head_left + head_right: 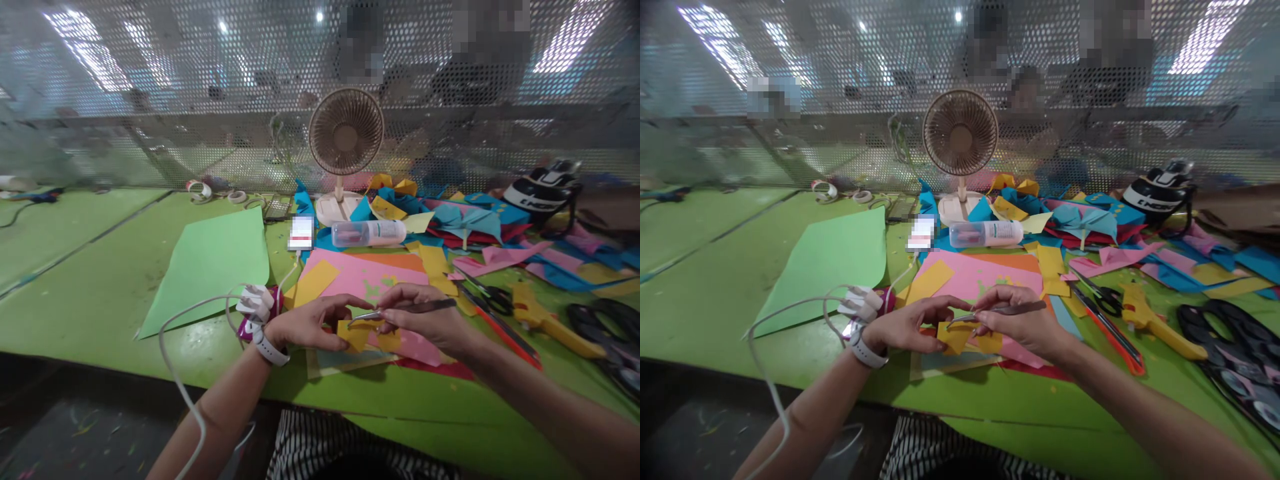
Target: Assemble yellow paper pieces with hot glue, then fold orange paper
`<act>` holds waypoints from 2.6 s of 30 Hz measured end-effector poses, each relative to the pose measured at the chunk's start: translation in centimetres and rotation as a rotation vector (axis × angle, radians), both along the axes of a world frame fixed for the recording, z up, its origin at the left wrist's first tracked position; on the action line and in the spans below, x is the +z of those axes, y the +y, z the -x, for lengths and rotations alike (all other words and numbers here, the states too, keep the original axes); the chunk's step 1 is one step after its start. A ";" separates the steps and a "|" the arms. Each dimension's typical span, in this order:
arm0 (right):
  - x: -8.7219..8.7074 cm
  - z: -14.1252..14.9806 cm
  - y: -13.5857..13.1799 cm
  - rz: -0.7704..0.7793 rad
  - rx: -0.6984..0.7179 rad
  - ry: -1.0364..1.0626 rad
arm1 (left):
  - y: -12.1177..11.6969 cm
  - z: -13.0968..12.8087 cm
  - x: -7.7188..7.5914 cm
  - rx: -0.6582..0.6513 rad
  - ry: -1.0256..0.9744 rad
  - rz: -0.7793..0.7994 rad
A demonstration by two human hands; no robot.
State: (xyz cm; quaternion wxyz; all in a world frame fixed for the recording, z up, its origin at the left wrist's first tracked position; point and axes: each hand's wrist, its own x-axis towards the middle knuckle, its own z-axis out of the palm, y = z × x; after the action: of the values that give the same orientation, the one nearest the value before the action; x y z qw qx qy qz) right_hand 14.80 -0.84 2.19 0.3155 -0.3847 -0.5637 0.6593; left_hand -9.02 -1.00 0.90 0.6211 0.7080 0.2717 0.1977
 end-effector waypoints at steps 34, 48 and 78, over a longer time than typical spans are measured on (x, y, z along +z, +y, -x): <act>0.9 0.5 -0.3 -0.039 0.027 -0.016 | 0.3 0.0 0.0 -0.007 -0.083 0.226; 0.6 0.3 -0.3 -0.041 0.007 -0.051 | 0.2 -0.1 0.0 0.009 -0.056 0.244; -1.3 -0.2 0.9 -0.409 0.018 -0.182 | -0.1 0.0 0.6 0.113 -0.125 0.198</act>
State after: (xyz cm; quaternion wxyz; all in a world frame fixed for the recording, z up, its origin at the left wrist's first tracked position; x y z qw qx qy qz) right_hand 15.03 0.07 0.86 0.3287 -0.3655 -0.7154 0.4966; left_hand -9.01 -1.09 1.50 0.6916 0.6131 0.2901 0.2484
